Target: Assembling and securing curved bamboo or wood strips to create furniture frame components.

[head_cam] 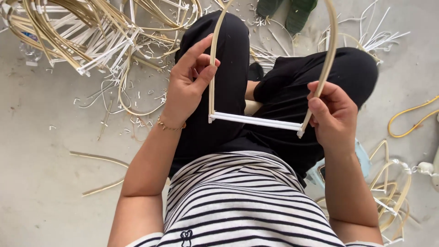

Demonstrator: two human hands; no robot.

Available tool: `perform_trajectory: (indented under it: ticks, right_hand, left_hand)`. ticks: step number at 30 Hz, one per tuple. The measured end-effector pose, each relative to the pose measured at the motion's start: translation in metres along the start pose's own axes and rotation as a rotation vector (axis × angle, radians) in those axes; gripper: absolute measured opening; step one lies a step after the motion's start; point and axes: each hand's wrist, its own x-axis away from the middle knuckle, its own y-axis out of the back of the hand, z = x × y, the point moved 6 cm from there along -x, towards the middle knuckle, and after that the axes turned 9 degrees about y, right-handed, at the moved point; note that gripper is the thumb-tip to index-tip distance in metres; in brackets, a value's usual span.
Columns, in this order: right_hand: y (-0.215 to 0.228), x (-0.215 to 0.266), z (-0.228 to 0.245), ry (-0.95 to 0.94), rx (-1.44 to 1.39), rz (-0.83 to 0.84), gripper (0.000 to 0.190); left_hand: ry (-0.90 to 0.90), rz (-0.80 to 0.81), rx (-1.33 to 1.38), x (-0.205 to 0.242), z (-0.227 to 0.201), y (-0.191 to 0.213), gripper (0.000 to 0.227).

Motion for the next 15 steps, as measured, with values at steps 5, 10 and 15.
perform_trajectory:
  ticks: [5, 10, 15]
  right_hand:
    - [0.018, -0.010, 0.045, 0.246, 0.237, 0.078, 0.029]
    - [0.030, -0.073, 0.005, 0.226, 0.572, 0.155, 0.026]
    - [0.024, -0.103, -0.024, 0.192, 1.038, 0.227, 0.024]
  left_hand:
    - [-0.179, 0.147, -0.280, -0.007, -0.089, -0.019, 0.057]
    - [-0.236, 0.183, -0.636, -0.073, -0.054, -0.030, 0.034]
    - [-0.003, 0.154, -0.965, -0.102, 0.008, -0.022, 0.032]
